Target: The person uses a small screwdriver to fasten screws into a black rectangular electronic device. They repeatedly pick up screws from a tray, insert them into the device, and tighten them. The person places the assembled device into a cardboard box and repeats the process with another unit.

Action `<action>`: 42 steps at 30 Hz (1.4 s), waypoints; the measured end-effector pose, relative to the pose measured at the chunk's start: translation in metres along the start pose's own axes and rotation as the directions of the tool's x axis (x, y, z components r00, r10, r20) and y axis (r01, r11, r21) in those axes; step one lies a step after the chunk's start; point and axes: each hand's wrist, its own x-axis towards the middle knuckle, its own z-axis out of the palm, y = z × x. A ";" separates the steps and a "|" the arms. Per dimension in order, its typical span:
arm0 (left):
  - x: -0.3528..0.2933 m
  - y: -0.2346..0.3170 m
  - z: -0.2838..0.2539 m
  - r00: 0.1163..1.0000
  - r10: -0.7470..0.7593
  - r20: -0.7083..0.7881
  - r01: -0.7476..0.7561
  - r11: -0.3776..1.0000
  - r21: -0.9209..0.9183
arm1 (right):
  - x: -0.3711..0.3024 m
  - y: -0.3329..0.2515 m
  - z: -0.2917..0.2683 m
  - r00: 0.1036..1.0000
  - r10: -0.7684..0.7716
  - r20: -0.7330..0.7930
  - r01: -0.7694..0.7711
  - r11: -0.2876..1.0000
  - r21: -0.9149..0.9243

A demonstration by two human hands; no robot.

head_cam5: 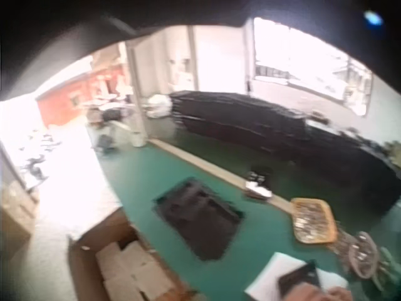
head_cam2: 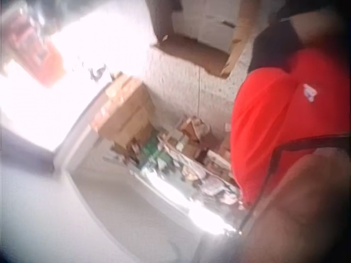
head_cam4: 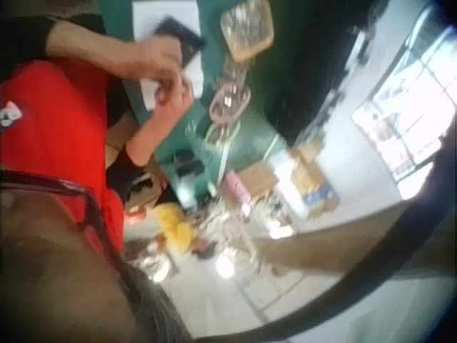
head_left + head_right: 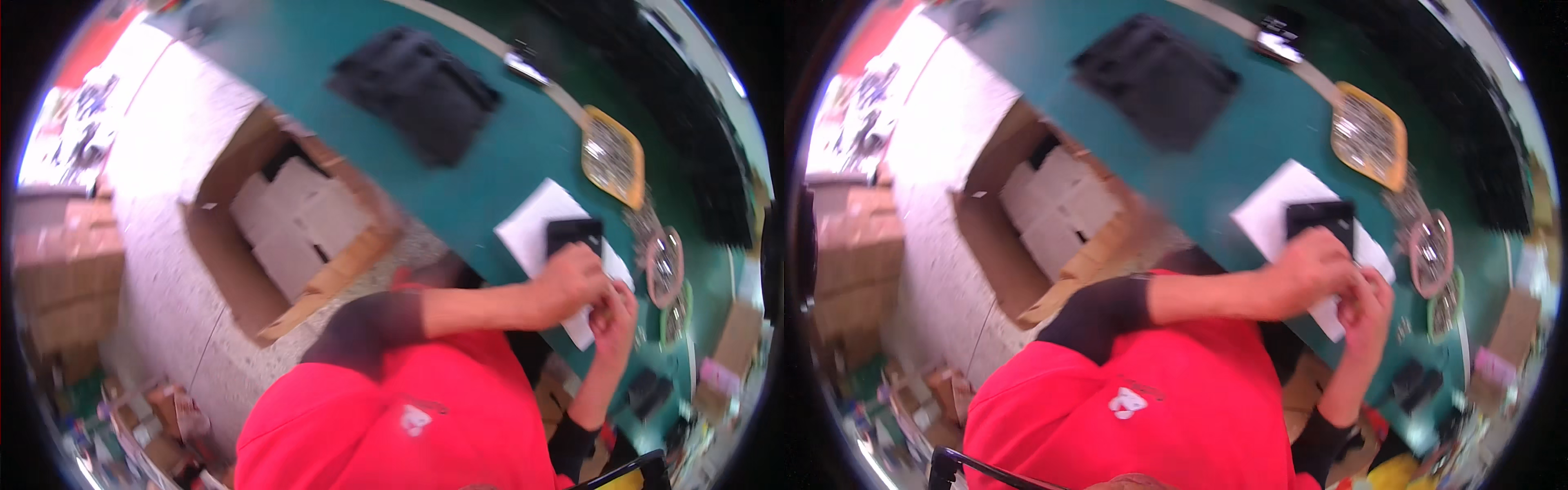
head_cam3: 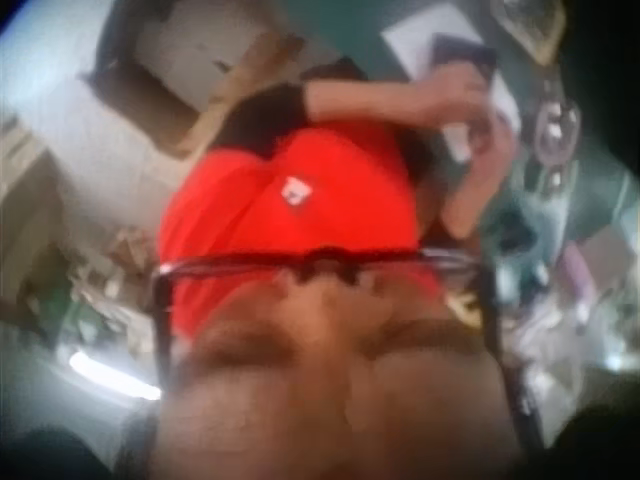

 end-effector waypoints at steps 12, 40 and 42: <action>0.002 0.006 -0.016 0.985 0.026 -0.171 -0.022 0.999 0.027 | 0.008 0.004 0.038 0.976 -0.207 -0.074 0.205 0.978 -0.028; 0.003 -0.001 -0.034 0.906 -0.259 0.334 0.097 0.897 0.432 | 0.073 -0.038 0.026 0.808 -0.448 0.383 0.527 0.256 -0.811; 0.004 -0.001 -0.034 0.909 -0.256 0.329 0.099 0.899 0.426 | 0.073 -0.032 0.029 0.765 -0.517 0.383 0.541 0.195 -0.818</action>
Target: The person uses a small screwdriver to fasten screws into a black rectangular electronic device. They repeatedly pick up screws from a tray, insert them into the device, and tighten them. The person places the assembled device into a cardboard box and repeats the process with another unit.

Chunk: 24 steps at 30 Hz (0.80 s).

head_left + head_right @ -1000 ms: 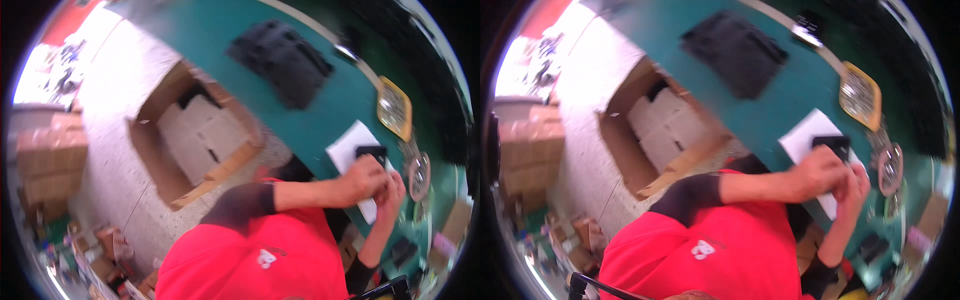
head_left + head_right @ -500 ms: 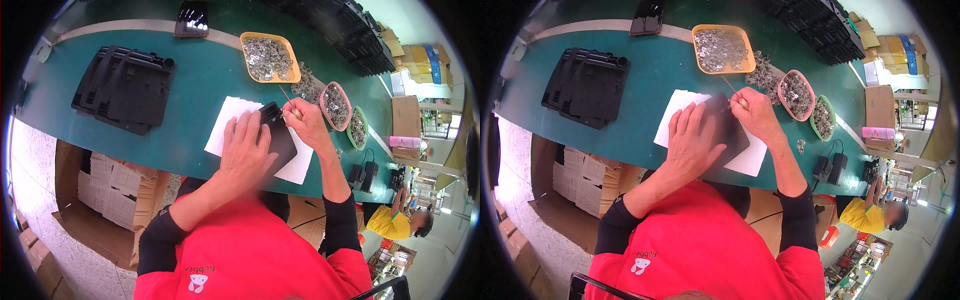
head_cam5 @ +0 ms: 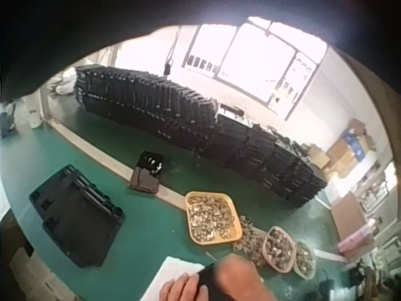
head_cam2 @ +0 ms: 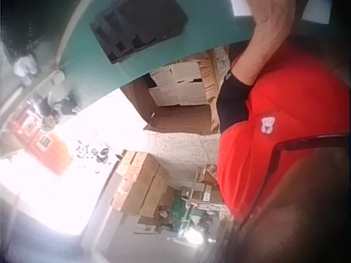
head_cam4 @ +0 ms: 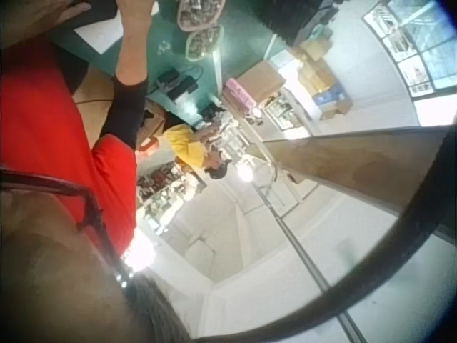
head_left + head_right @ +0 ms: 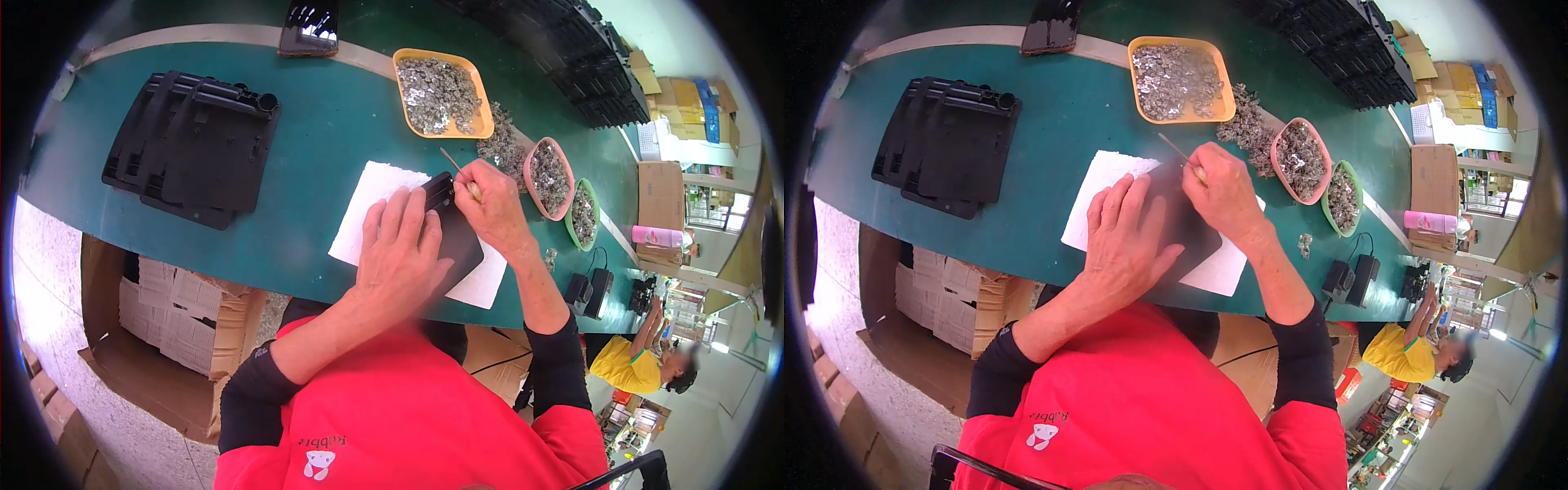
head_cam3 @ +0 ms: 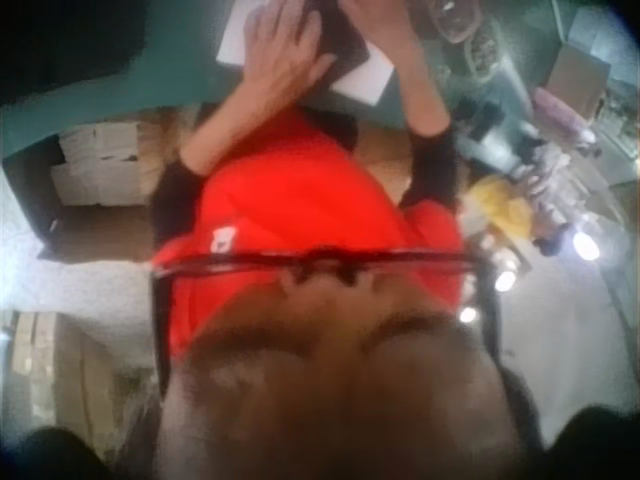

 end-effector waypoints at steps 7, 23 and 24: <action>0.002 -0.002 0.000 1.000 0.014 -0.020 -0.014 1.000 -0.010 | -0.005 -0.006 0.014 0.994 -0.011 -0.111 0.007 1.000 -0.030; 0.000 -0.003 -0.002 1.000 0.016 -0.012 -0.016 0.999 -0.038 | 0.005 0.005 -0.005 0.861 0.393 0.322 -0.500 0.768 0.400; 0.000 -0.003 -0.002 1.000 0.015 -0.004 -0.015 0.999 -0.035 | 0.003 0.007 -0.005 0.866 0.382 0.322 -0.490 0.778 0.394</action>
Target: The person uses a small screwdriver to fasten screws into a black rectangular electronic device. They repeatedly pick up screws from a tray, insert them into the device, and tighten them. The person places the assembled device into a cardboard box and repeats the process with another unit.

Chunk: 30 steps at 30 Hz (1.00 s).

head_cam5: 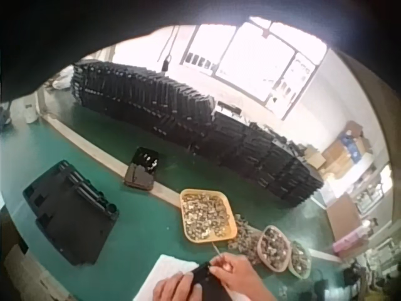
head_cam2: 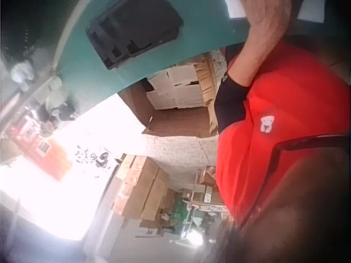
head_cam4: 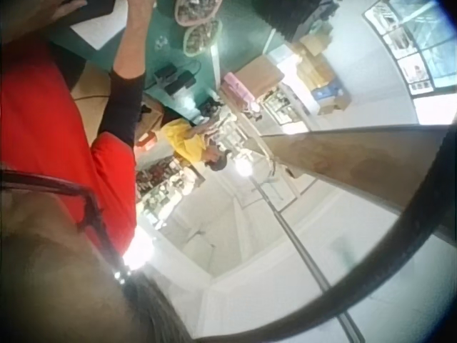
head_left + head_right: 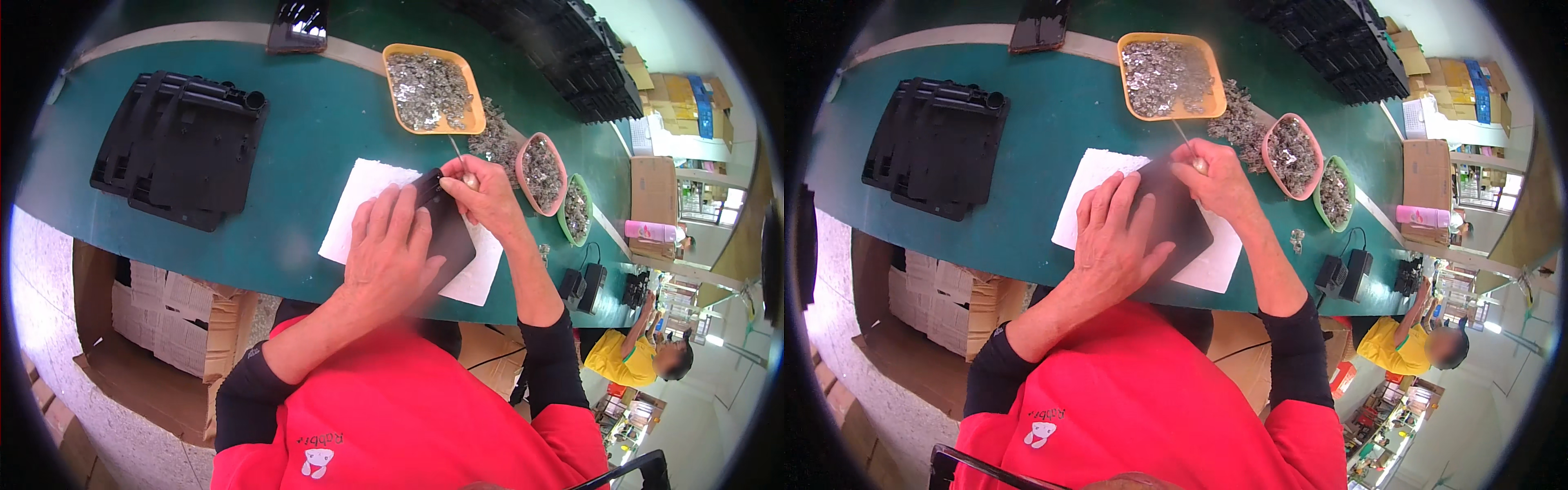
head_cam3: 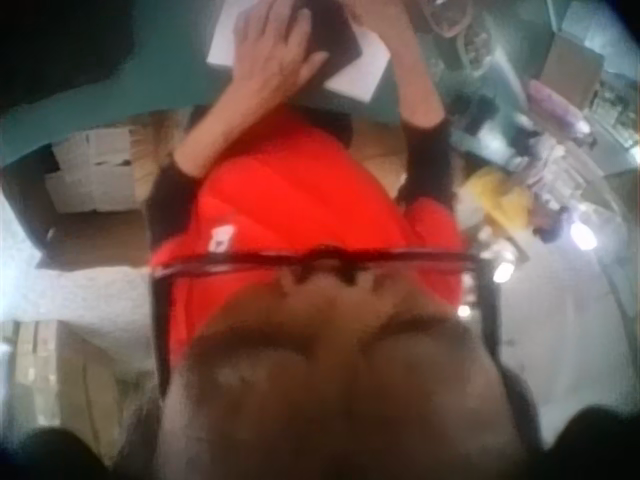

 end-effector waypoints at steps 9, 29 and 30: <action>0.010 0.000 -0.007 1.000 0.017 0.011 -0.017 1.000 0.019 | 0.014 -0.012 -0.016 0.985 0.091 0.148 -0.104 0.992 0.078; 0.029 0.012 -0.003 0.987 0.008 0.161 -0.041 0.978 0.203 | -0.081 0.009 0.021 0.972 -0.181 -0.153 0.064 0.820 -0.569; 0.031 0.011 -0.003 0.984 0.008 0.176 -0.043 0.980 0.196 | -0.079 0.011 0.021 0.970 -0.188 -0.155 0.065 0.813 -0.578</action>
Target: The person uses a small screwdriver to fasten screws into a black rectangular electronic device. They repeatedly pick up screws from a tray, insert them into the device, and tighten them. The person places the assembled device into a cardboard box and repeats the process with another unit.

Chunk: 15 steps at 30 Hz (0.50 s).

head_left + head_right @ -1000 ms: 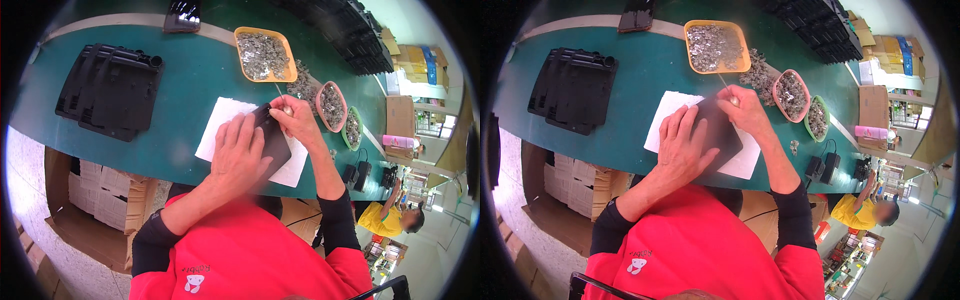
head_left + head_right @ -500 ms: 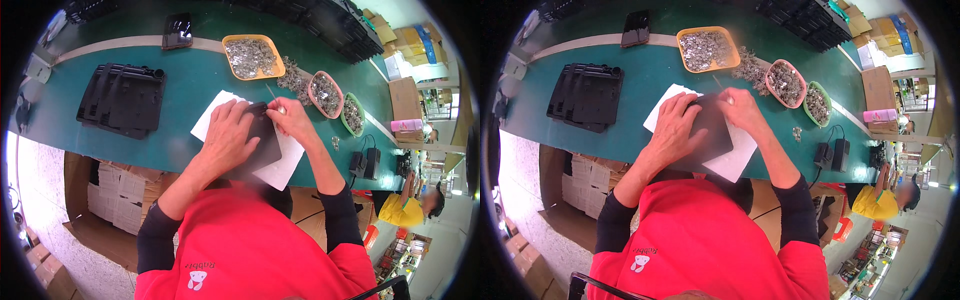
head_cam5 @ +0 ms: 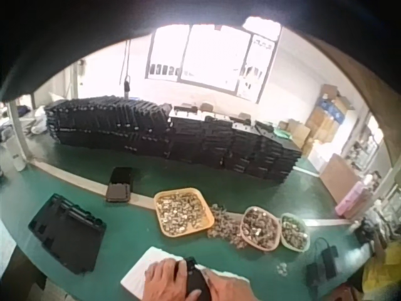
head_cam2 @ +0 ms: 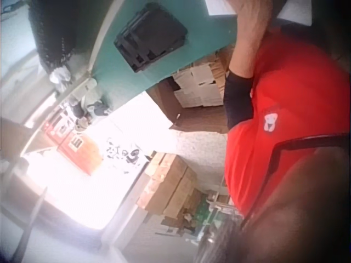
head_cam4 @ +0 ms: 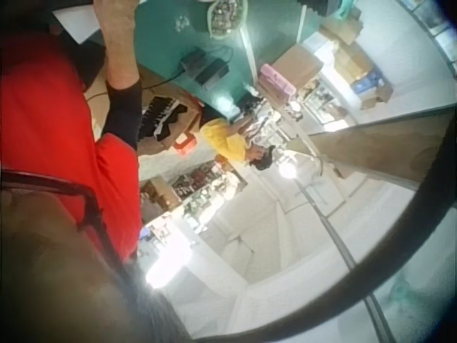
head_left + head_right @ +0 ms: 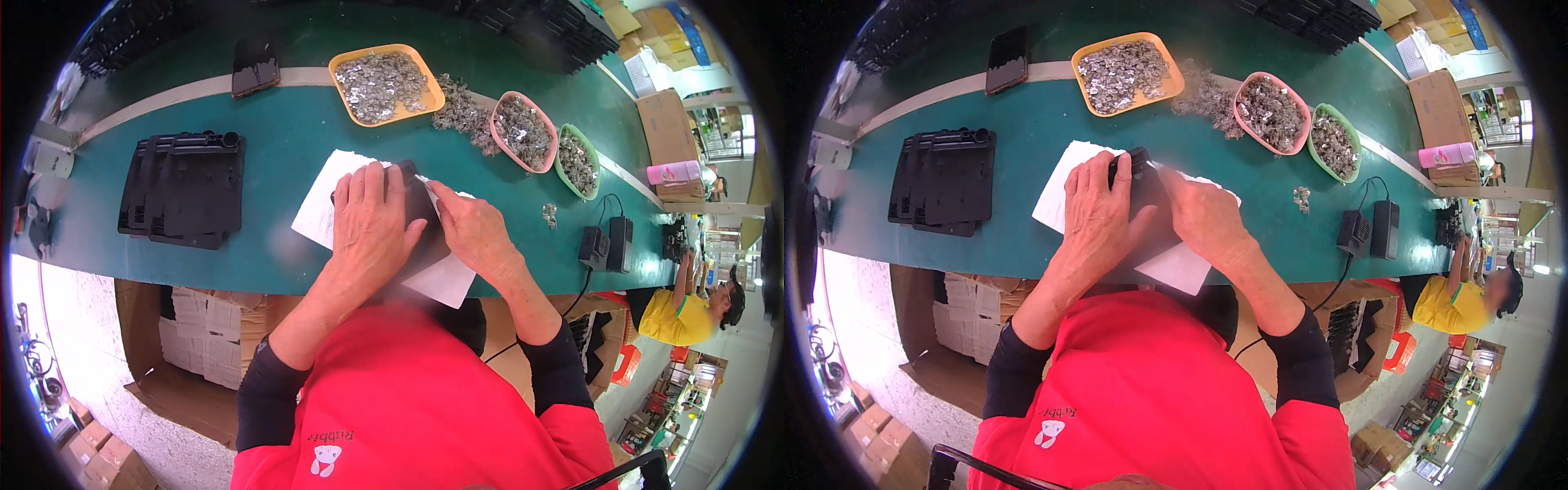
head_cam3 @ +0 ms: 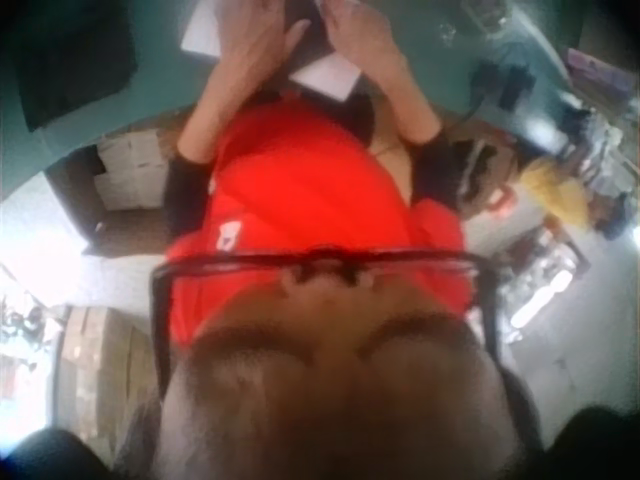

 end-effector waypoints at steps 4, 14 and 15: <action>0.000 -0.002 0.000 0.999 0.022 -0.023 -0.022 1.000 -0.012 | 0.000 -0.003 0.003 1.000 0.004 0.024 -0.003 0.998 -0.064; -0.003 -0.004 0.005 0.998 0.054 -0.034 -0.053 0.998 0.024 | -0.001 -0.012 0.014 0.994 -0.103 0.043 0.111 0.925 -0.362; -0.003 -0.004 0.006 0.998 0.057 -0.037 -0.055 0.998 0.032 | -0.001 -0.013 0.014 0.995 -0.090 0.045 0.100 0.930 -0.354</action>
